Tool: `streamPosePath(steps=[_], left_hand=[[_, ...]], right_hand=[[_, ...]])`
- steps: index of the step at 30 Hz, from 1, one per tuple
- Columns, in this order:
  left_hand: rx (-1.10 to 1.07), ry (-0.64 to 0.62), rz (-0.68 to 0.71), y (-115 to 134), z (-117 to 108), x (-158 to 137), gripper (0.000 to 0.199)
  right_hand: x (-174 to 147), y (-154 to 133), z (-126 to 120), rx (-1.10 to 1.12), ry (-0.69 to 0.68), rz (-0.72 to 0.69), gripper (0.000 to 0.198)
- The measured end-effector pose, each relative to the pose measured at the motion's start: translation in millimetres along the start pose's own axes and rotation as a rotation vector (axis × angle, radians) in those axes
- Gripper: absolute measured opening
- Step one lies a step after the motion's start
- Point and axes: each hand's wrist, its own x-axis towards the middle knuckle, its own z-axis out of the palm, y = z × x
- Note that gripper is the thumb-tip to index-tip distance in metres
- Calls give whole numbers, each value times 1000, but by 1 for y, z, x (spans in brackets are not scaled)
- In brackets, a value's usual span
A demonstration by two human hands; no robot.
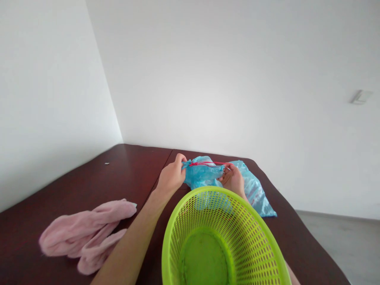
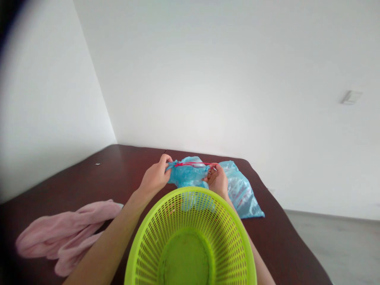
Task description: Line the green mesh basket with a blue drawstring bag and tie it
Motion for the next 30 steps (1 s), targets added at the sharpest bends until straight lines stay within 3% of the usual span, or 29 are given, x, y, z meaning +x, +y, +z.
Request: streamPosePath(steps=[5, 8, 11, 14, 16, 20, 25, 30], left_hand=[[-165, 43, -61, -17, -13, 7, 12], [-273, -5, -51, -21, -16, 8, 13], [-291, -70, 100, -21, -17, 7, 25], [-338, -85, 330, -17, -18, 6, 27], [-421, -86, 390, -14, -20, 5, 26], [-517, -104, 293, -9, -26, 3, 16], [-363, -308, 261, -16, -25, 3, 31], [-247, -342, 247, -15, -19, 0, 36]], right_hand=[[5, -11, -17, 115, 81, -27, 40], [5, -15, -21, 160, 117, -51, 40], [4, -20, -21, 189, 116, -68, 48], [-1, -28, -19, 210, 72, -28, 58], [-4, -36, -17, 228, 35, 20, 63], [-12, -53, -13, 258, -28, 48, 64], [-23, -76, -3, 276, -104, -61, 70], [-32, -82, 10, 201, -198, -177, 70]])
